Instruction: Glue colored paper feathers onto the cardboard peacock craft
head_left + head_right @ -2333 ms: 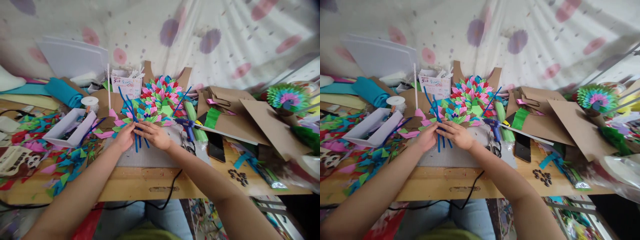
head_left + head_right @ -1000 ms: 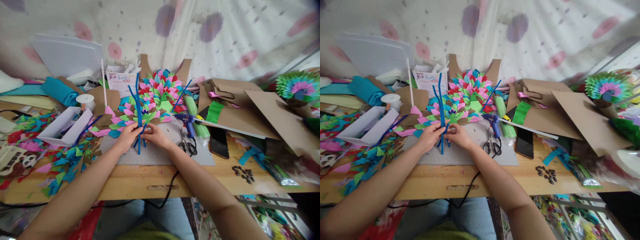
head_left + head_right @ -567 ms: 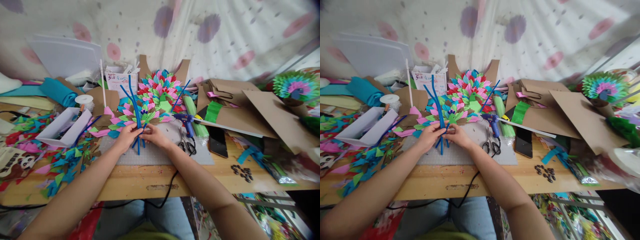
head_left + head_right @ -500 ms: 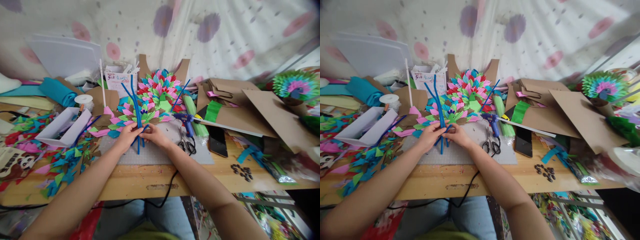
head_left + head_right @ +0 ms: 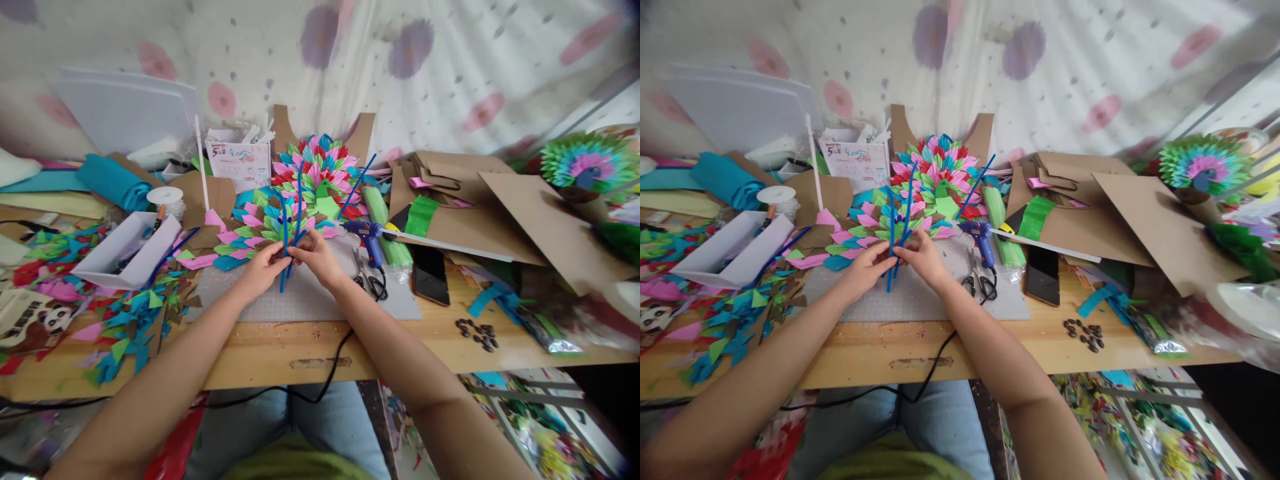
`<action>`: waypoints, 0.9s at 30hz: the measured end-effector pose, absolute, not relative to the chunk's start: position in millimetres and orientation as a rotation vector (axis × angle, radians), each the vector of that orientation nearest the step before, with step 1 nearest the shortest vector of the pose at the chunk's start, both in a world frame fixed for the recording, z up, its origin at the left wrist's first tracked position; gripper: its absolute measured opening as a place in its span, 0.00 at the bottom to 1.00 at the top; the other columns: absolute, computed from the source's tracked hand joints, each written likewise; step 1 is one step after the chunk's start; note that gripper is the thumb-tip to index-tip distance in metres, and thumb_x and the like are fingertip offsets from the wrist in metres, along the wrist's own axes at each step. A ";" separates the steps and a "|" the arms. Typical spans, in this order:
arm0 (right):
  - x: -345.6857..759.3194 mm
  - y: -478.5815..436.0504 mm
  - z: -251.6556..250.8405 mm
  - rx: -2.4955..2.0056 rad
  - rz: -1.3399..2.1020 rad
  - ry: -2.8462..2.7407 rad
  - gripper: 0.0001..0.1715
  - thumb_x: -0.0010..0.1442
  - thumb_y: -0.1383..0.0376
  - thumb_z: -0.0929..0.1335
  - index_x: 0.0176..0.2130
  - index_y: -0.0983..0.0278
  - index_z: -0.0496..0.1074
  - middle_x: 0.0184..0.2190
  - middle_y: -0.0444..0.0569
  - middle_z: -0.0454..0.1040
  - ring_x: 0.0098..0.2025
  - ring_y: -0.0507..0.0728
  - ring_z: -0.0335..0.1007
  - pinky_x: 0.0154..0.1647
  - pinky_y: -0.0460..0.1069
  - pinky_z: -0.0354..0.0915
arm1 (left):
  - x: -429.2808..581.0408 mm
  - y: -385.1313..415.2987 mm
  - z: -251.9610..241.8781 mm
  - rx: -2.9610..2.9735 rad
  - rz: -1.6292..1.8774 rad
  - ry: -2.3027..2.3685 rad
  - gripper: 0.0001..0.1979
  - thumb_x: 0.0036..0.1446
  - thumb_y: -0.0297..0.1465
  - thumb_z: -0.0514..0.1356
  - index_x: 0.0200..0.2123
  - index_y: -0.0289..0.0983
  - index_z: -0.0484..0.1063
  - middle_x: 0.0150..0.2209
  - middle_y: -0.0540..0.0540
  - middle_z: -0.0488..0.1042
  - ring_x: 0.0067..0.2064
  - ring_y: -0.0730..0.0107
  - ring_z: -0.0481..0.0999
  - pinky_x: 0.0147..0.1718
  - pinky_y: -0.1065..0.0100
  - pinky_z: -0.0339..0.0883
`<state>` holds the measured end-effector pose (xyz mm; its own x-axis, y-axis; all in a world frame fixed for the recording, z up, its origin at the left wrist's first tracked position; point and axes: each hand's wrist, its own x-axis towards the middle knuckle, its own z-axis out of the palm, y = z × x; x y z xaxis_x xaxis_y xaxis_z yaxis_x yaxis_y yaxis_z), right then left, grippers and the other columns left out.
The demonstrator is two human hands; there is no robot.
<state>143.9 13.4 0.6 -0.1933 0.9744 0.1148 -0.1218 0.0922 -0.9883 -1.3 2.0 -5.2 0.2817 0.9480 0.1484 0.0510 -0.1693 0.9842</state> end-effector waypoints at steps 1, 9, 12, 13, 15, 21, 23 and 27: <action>146.2 13.5 1.6 -0.949 1.309 -1.338 0.22 0.44 0.57 0.72 0.35 0.61 0.60 0.20 0.36 0.66 0.20 0.47 0.62 0.22 0.44 0.60 | -1.5 1.3 -5.5 1.524 1.040 0.973 0.23 0.49 0.34 0.61 0.50 0.34 0.70 0.45 0.43 0.75 0.44 0.63 0.74 0.44 0.60 0.69; 156.9 11.8 7.1 -0.993 1.262 -1.459 0.18 0.44 0.53 0.72 0.28 0.63 0.66 0.20 0.39 0.65 0.22 0.48 0.60 0.24 0.45 0.60 | 1.4 -5.5 -8.2 1.831 0.954 1.136 0.16 0.56 0.33 0.53 0.47 0.36 0.70 0.34 0.47 0.76 0.31 0.69 0.74 0.33 0.64 0.71; 153.5 10.8 6.5 -1.054 1.232 -1.422 0.20 0.43 0.51 0.72 0.28 0.63 0.66 0.21 0.40 0.65 0.21 0.47 0.58 0.23 0.45 0.58 | 2.0 -5.2 -4.6 2.079 0.950 1.205 0.11 0.57 0.32 0.53 0.38 0.36 0.73 0.34 0.46 0.75 0.36 0.67 0.74 0.39 0.64 0.69; 152.2 10.8 6.1 -1.077 1.228 -1.389 0.21 0.43 0.51 0.71 0.28 0.64 0.66 0.20 0.39 0.65 0.21 0.47 0.57 0.22 0.45 0.57 | 2.4 -5.0 -3.4 2.133 0.953 1.201 0.10 0.57 0.32 0.53 0.37 0.36 0.73 0.36 0.45 0.75 0.39 0.66 0.74 0.42 0.64 0.68; 150.4 11.5 5.8 -1.102 1.221 -1.324 0.21 0.43 0.50 0.71 0.26 0.63 0.65 0.18 0.38 0.62 0.19 0.46 0.55 0.21 0.45 0.56 | 3.3 -5.4 -1.7 2.173 0.946 1.181 0.12 0.59 0.32 0.51 0.40 0.36 0.73 0.39 0.44 0.74 0.43 0.64 0.73 0.44 0.63 0.67; 158.2 18.0 17.8 -1.088 1.121 -1.233 0.20 0.47 0.49 0.69 0.23 0.61 0.61 0.16 0.37 0.58 0.17 0.46 0.54 0.18 0.44 0.53 | -3.6 -5.6 -2.3 2.063 0.999 1.256 0.17 0.60 0.39 0.49 0.42 0.36 0.72 0.38 0.43 0.72 0.44 0.63 0.71 0.46 0.62 0.63; 164.8 23.0 25.9 -1.124 1.080 -1.212 0.20 0.48 0.50 0.68 0.23 0.61 0.60 0.15 0.37 0.58 0.17 0.46 0.54 0.18 0.44 0.54 | -11.3 -1.8 -3.4 1.993 1.069 1.333 0.17 0.60 0.39 0.48 0.35 0.37 0.72 0.34 0.44 0.72 0.40 0.63 0.71 0.43 0.63 0.63; 181.0 44.0 44.0 -1.280 1.006 -1.240 0.15 0.53 0.54 0.66 0.26 0.61 0.61 0.15 0.38 0.61 0.17 0.48 0.58 0.20 0.44 0.59 | -25.8 7.3 -4.2 1.828 1.204 1.498 0.12 0.58 0.36 0.50 0.32 0.38 0.70 0.33 0.45 0.73 0.37 0.64 0.71 0.38 0.65 0.62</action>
<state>181.0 44.0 44.0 0.1122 0.9896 0.0902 0.1159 0.0771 -0.9903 -25.8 7.3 -4.2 0.0111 0.9461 0.3235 0.5195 -0.2819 0.8066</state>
